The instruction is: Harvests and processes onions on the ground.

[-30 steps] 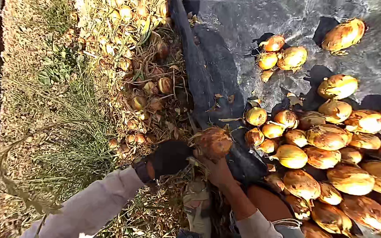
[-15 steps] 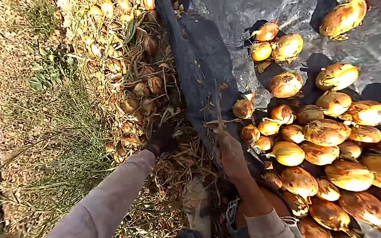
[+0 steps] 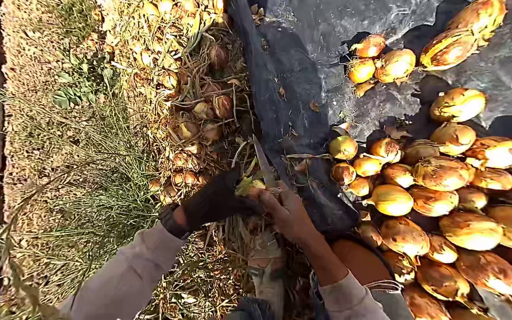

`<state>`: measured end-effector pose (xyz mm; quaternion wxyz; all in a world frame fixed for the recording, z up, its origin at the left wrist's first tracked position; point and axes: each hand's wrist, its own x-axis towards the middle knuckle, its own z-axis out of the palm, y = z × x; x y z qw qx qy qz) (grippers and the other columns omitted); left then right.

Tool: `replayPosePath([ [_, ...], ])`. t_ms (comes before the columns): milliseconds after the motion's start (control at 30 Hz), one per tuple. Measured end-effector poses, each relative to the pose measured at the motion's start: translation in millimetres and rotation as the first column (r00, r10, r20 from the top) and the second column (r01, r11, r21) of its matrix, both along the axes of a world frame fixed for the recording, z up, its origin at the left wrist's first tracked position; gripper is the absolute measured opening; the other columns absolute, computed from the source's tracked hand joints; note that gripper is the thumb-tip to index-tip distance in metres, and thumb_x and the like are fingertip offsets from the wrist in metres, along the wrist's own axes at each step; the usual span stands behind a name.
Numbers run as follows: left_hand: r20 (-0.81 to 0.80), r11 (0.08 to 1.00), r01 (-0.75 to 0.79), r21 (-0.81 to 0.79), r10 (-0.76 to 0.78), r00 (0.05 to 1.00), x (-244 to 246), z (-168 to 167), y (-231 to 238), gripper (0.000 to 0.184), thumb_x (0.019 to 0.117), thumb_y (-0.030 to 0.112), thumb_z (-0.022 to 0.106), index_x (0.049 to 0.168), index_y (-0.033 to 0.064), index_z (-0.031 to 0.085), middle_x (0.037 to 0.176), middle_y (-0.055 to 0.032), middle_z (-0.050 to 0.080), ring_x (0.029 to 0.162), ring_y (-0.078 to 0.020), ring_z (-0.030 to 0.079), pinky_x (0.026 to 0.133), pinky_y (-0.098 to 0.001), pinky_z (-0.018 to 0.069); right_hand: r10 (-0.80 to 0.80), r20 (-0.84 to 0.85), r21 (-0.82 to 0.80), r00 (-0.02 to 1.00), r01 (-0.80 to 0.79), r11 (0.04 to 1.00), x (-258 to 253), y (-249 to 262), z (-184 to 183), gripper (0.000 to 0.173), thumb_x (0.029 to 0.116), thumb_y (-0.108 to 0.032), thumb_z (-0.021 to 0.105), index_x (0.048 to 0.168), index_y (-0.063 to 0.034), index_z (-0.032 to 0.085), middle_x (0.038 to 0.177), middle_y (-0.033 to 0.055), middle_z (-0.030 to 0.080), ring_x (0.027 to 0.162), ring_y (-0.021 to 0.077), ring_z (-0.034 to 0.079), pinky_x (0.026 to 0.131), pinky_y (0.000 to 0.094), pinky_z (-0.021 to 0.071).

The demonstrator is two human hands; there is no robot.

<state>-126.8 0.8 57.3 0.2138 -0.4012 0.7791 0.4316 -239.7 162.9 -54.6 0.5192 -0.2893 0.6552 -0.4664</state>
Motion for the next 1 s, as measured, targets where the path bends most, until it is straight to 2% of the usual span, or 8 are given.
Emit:
replayPosePath([
  [133, 0.133, 0.994, 0.023, 0.111, -0.038, 0.990, 7.3, 15.5, -12.8, 0.038, 0.0739, 0.025, 0.093, 0.104, 0.0121, 0.074, 0.090, -0.0012, 0.074, 0.081, -0.0126, 0.070, 0.076, -0.0356, 0.0598, -0.005, 0.150, -0.129, 0.989, 0.025, 0.991, -3.4, 0.1, -5.7, 0.055, 0.1017, -0.063, 0.040, 0.099, -0.0139, 0.065, 0.067, 0.0012, 0.054, 0.055, 0.0140, 0.051, 0.051, 0.0351, 0.0463],
  [300, 0.009, 0.902, -0.060, 0.427, 0.063, 0.998, 34.3, -10.7, -25.2, 0.015, 0.0905, 0.021, 0.076, 0.089, 0.0070, 0.074, 0.073, -0.0008, 0.071, 0.062, -0.0079, 0.065, 0.061, -0.0255, 0.0570, -0.032, 0.514, -0.127, 0.857, 0.113, 0.986, 9.8, -5.7, -13.8, 0.053, 0.0986, -0.067, 0.046, 0.088, -0.0181, 0.063, 0.059, -0.0057, 0.044, 0.045, 0.0049, 0.039, 0.042, 0.0231, 0.0365],
  [400, -0.111, 0.978, 0.188, 0.095, -0.178, 0.978, 39.5, -14.7, -39.9, 0.018, 0.0955, 0.029, 0.071, 0.092, 0.0117, 0.074, 0.076, 0.0033, 0.069, 0.067, -0.0052, 0.063, 0.064, -0.0259, 0.0546, -0.003, 0.518, -0.087, 0.855, 0.056, 0.995, 11.9, -10.3, -17.1, 0.052, 0.1020, -0.062, 0.042, 0.083, -0.0170, 0.060, 0.056, -0.0064, 0.041, 0.045, 0.0053, 0.037, 0.042, 0.0239, 0.0361],
  [533, -0.045, 0.839, 0.378, -0.392, -0.428, 0.903, 40.1, -26.7, -52.2, 0.026, 0.0944, 0.039, 0.071, 0.095, 0.0128, 0.076, 0.081, -0.0032, 0.072, 0.077, -0.0185, 0.069, 0.074, -0.0451, 0.0561, 0.005, 0.481, -0.023, 0.877, 0.007, 1.000, 10.0, -12.7, -21.5, 0.053, 0.1017, -0.061, 0.044, 0.077, -0.0160, 0.059, 0.055, -0.0055, 0.042, 0.044, 0.0063, 0.038, 0.042, 0.0252, 0.0374],
  [667, 0.017, 0.807, 0.237, -0.541, -0.272, 0.962, 39.6, -35.0, -52.1, 0.031, 0.0965, 0.038, 0.068, 0.093, 0.0079, 0.075, 0.079, -0.0105, 0.071, 0.077, -0.0293, 0.070, 0.072, -0.0550, 0.0559, 0.118, 0.582, -0.134, 0.804, -0.048, 0.990, 3.4, -2.6, -13.2, 0.058, 0.0965, -0.072, 0.045, 0.070, -0.0214, 0.053, 0.054, -0.0094, 0.040, 0.041, 0.0022, 0.036, 0.039, 0.0209, 0.0338],
  [833, -0.137, 0.896, 0.007, -0.443, -0.075, 0.988, 50.7, -4.3, -49.0, 0.024, 0.1007, 0.033, 0.065, 0.097, 0.0109, 0.074, 0.084, -0.0023, 0.072, 0.077, -0.0152, 0.069, 0.074, -0.0426, 0.0587, 0.041, 0.368, 0.105, 0.929, -0.086, 0.991, 10.4, -5.9, -33.8, 0.058, 0.1027, -0.063, 0.036, 0.089, -0.0115, 0.059, 0.059, -0.0021, 0.044, 0.045, 0.0117, 0.043, 0.044, 0.0319, 0.0426],
  [900, -0.150, 0.885, 0.170, -0.434, -0.257, 0.955, 52.5, -8.8, -17.1, 0.021, 0.0979, 0.029, 0.069, 0.099, 0.0084, 0.073, 0.087, -0.0048, 0.072, 0.079, -0.0174, 0.070, 0.076, -0.0423, 0.0594, 0.055, 0.261, 0.102, 0.964, -0.085, 0.991, 20.0, -5.1, -35.0, 0.069, 0.0927, -0.072, 0.049, 0.113, -0.0080, 0.064, 0.075, 0.0005, 0.056, 0.061, 0.0128, 0.054, 0.057, 0.0371, 0.0510],
  [1000, 0.056, 0.913, 0.344, -0.218, -0.340, 0.939, 36.9, -15.7, 29.4, 0.030, 0.0986, 0.034, 0.065, 0.099, 0.0053, 0.072, 0.093, -0.0134, 0.072, 0.092, -0.0318, 0.070, 0.084, -0.0564, 0.0544, -0.138, 0.203, -0.059, 0.969, 0.153, 0.986, 39.1, -4.7, -15.8, 0.061, 0.0876, -0.055, 0.071, 0.124, -0.0056, 0.064, 0.100, 0.0008, 0.073, 0.091, 0.0082, 0.070, 0.084, 0.0327, 0.0608],
])
